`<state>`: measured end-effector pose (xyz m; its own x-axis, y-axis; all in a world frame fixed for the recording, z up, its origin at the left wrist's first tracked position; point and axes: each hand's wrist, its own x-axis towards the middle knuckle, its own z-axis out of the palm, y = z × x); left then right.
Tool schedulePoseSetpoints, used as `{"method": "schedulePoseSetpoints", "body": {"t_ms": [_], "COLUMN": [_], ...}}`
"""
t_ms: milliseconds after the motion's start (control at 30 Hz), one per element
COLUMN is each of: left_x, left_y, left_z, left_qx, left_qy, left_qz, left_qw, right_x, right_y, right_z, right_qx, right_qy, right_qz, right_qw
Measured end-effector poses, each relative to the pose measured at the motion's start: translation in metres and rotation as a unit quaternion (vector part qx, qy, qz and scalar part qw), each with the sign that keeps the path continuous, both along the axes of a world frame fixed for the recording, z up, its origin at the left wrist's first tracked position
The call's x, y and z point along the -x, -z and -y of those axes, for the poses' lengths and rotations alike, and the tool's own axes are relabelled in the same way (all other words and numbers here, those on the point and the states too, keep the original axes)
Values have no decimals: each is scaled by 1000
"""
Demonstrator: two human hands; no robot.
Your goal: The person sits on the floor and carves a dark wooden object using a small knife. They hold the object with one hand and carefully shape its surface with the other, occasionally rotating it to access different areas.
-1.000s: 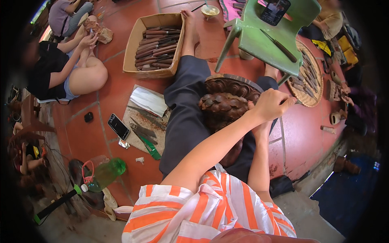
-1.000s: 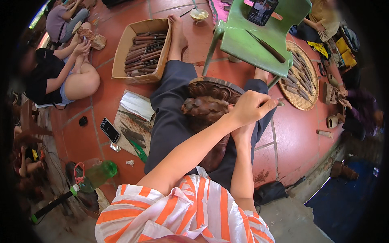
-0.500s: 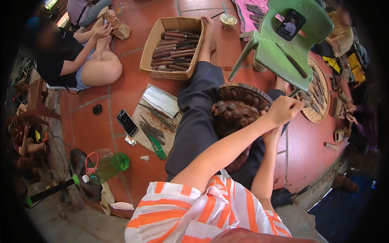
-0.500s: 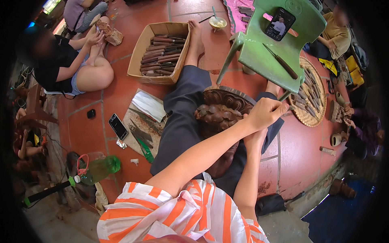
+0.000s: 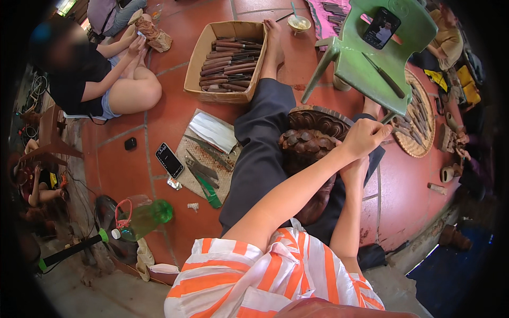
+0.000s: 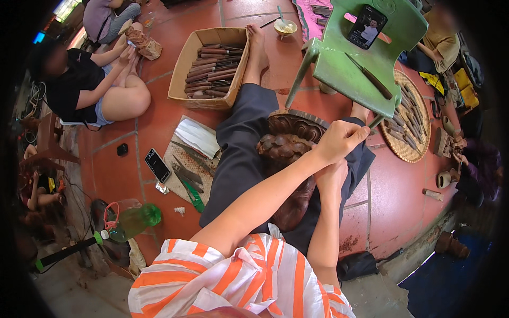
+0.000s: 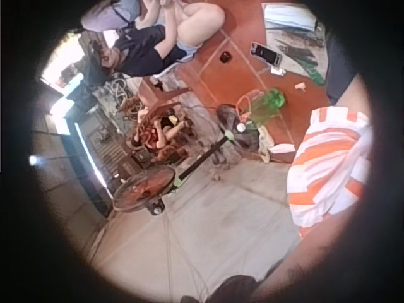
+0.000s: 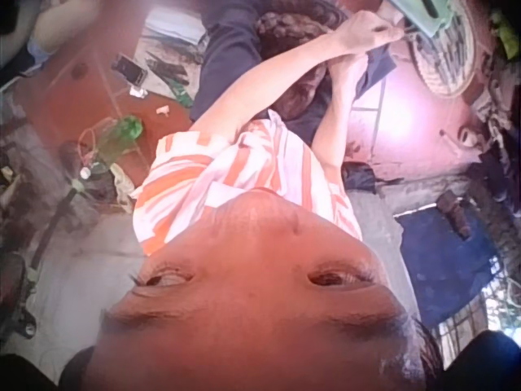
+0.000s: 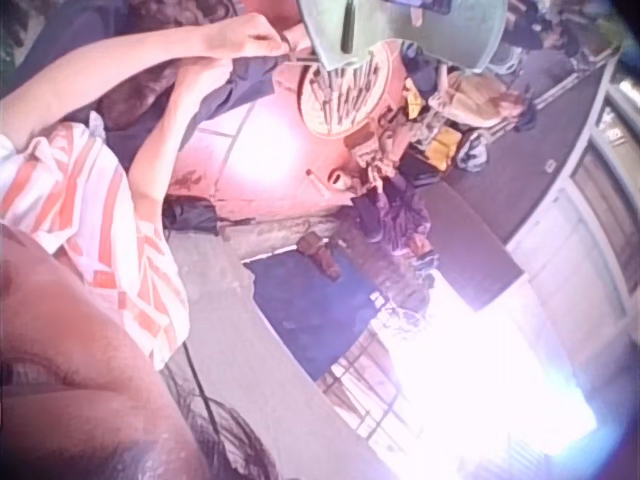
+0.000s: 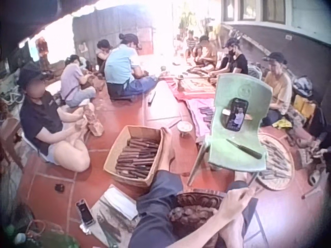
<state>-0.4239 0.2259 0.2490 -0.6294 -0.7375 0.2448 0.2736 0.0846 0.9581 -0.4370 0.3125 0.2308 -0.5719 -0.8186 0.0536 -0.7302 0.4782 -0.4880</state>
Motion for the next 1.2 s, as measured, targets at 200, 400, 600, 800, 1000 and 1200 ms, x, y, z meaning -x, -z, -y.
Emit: {"method": "schedulePoseSetpoints", "body": {"t_ms": [200, 400, 600, 800, 1000, 1200], "left_x": [14, 1, 17, 7, 12, 3], "left_y": [7, 13, 15, 23, 18, 19], "left_z": [8, 12, 12, 21, 15, 23], "left_qx": [-75, -78, -112, -105, -145, -159], "left_qy": [56, 39, 77, 48, 97, 75], "left_qz": [-74, -25, -87, -54, -123, -93], "left_qw": [993, 996, 987, 992, 977, 980], "right_x": [9, 4, 5, -8, 0, -6], "right_y": [10, 6, -1, -11, -1, -10], "right_z": [-3, 2, 3, 13, 5, 15], "right_qx": [149, 31, 98, 14, 106, 18], "right_qy": [-6, -7, 8, 36, 29, 34], "right_qz": [71, -3, 77, 8, 83, 8], "right_qw": [986, 999, 992, 999, 990, 999]}}
